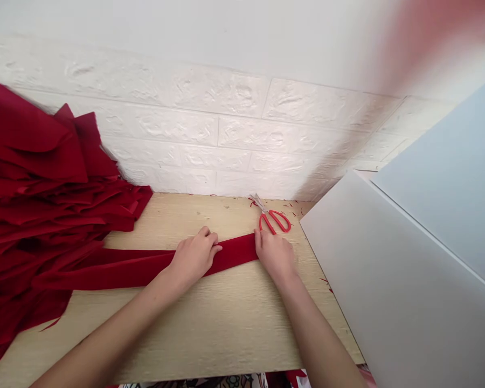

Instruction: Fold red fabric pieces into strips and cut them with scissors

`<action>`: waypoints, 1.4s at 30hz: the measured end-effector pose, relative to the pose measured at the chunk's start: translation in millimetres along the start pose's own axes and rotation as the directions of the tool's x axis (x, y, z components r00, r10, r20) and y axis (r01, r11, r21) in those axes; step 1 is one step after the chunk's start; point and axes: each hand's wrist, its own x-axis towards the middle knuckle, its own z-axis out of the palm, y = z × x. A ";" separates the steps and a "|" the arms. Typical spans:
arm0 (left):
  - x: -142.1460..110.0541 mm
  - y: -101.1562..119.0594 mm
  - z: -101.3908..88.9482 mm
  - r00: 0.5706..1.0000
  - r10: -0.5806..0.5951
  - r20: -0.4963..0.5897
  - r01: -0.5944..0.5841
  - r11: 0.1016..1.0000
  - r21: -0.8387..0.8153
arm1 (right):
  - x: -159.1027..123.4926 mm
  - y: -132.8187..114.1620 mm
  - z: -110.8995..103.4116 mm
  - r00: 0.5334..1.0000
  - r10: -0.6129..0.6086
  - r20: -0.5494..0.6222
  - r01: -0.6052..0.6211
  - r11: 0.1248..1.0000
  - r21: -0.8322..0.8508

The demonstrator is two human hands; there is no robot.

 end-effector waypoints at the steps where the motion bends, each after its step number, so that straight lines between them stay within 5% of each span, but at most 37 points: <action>1: -1.1 1.9 0.6 1.000 -0.016 0.004 0.016 0.999 0.034 | -0.7 -1.6 -0.2 1.000 0.002 0.007 -0.002 1.000 -0.021; 9: -6.4 7.2 2.7 0.999 -0.011 0.050 0.002 0.986 0.164 | -6.6 -8.9 -2.5 0.999 -0.030 0.025 0.033 0.991 -0.129; 20: -4.2 -1.0 19.5 0.996 0.047 -0.082 -0.031 0.982 0.187 | 1.6 -11.6 4.2 0.998 -0.034 0.046 0.042 0.981 -0.187; 27: -5.6 -11.2 19.0 0.995 -0.015 -0.099 0.034 0.980 0.197 | 1.0 -12.5 6.2 1.000 -0.004 0.025 0.009 0.980 -0.200; 35: -9.2 -38.6 -5.8 0.982 -0.186 0.028 0.175 0.957 0.230 | 0.8 -15.0 5.3 0.999 0.020 0.027 -0.014 0.978 -0.210; 42: -63.2 -80.9 -25.7 0.983 -0.171 0.067 0.154 0.966 0.207 | -0.7 -13.2 2.0 0.999 -0.006 0.037 0.012 0.987 -0.161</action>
